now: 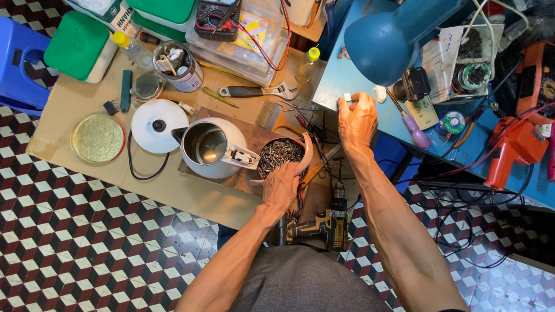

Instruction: The person disassembles a white electric kettle, removes and replaces screws, and uses a power drill to fasten components. They handle the kettle body, lid, and internal parts while working at a cluttered workbench.

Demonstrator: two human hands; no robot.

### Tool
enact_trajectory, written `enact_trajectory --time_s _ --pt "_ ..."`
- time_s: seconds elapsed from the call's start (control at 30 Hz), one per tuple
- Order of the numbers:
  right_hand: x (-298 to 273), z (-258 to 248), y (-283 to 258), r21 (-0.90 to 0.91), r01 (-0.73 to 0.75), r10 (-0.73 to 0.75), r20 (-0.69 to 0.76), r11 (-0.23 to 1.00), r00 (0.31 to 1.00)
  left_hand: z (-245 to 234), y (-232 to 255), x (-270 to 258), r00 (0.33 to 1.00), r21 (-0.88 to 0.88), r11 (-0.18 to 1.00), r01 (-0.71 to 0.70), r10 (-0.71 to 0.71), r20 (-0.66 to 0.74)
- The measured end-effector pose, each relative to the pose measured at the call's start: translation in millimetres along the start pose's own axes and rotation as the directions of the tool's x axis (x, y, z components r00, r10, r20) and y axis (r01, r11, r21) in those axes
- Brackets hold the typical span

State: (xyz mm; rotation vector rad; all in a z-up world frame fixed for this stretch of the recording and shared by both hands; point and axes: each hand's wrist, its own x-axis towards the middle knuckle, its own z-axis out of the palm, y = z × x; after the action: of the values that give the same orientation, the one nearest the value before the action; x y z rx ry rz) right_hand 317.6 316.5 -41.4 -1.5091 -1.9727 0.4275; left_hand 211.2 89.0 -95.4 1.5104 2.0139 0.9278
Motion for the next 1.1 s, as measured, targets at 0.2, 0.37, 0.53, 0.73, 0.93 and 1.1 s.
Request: enact_trajectory --time_s 0.2,0.37,0.53,0.73,0.93,1.1 --pt "2 -4 -10 0.026 0.013 -0.013 -0.005 1.000 1.000 -19 4 2 0.999 -0.050 0.999 0.007 -0.009 -0.047" --pt "-31 -46 -41 0.479 -0.443 0.254 0.409 0.758 0.877 -68 56 -1 0.981 -0.286 0.951 0.116 -0.154 -0.114" --pt "-97 -77 -61 0.489 -0.843 0.239 0.811 0.225 0.534 -108 92 -1 0.997 -0.408 0.913 -0.002 -0.030 -0.071" --pt "-140 -77 -54 0.366 -0.928 0.146 0.916 0.072 0.373 -110 87 -22 0.970 -0.276 0.938 -0.211 0.166 -0.180" --pt "-150 -77 -70 0.384 -0.886 0.070 0.907 0.260 0.414 -93 70 -37 0.948 -0.783 0.593 0.188 -0.319 -0.015" --pt "-159 -81 -103 0.593 -0.551 -0.061 0.711 0.587 0.701 -121 52 -58 0.889 -0.936 0.305 0.175 -0.459 0.017"
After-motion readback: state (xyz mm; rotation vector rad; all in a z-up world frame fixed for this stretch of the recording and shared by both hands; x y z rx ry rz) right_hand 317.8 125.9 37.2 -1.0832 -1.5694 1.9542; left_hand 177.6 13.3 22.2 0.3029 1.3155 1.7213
